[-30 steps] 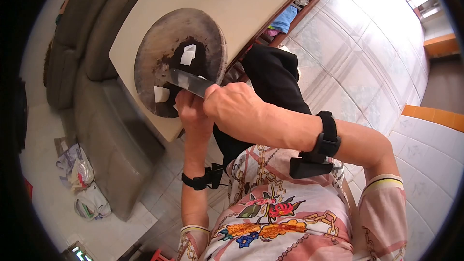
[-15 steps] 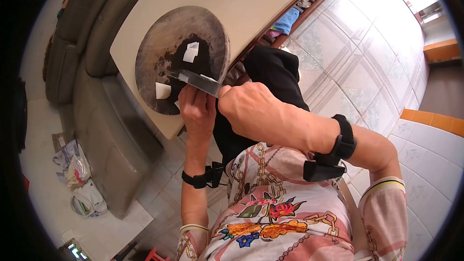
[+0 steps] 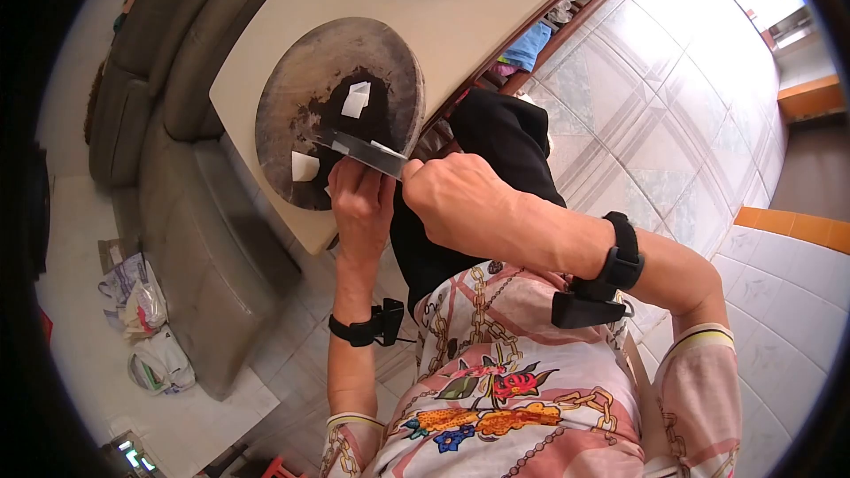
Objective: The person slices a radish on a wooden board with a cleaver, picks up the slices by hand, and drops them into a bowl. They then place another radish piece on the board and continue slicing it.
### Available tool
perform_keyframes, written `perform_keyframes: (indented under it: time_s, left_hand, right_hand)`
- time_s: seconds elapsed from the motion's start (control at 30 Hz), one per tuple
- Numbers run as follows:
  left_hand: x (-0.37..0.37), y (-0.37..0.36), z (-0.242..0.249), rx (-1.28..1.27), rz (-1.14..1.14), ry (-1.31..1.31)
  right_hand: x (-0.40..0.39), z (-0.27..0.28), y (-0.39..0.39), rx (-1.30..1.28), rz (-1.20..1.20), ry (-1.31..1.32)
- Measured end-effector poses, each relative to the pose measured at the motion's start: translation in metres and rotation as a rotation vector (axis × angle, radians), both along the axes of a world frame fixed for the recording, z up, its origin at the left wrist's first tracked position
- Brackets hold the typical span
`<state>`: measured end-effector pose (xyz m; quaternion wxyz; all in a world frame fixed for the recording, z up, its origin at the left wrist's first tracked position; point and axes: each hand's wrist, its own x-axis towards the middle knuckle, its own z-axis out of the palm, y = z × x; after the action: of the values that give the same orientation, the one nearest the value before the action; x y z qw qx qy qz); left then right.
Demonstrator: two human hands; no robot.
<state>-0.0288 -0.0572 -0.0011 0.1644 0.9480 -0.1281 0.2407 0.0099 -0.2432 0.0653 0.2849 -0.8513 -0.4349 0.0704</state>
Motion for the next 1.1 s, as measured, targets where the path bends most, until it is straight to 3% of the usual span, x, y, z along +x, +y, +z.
perform_keyframes:
  time_s: [0.27, 0.47, 0.73, 1.1]
  left_hand:
    - [0.001, 0.000, 0.003, -0.010, -0.005, 0.008]
    - [0.000, -0.002, 0.003, -0.035, 0.022, 0.015]
    - [0.000, 0.000, 0.005, -0.036, 0.012, 0.016]
    - [-0.002, 0.002, 0.005, 0.031, 0.030, 0.037]
  right_hand:
    - [0.007, 0.001, 0.012, -0.027, 0.018, -0.009]
    - [0.015, -0.017, 0.024, 0.109, -0.027, -0.054]
    - [0.017, -0.002, 0.001, 0.022, 0.026, 0.084]
    - [0.020, -0.012, 0.021, 0.006, 0.034, -0.018]
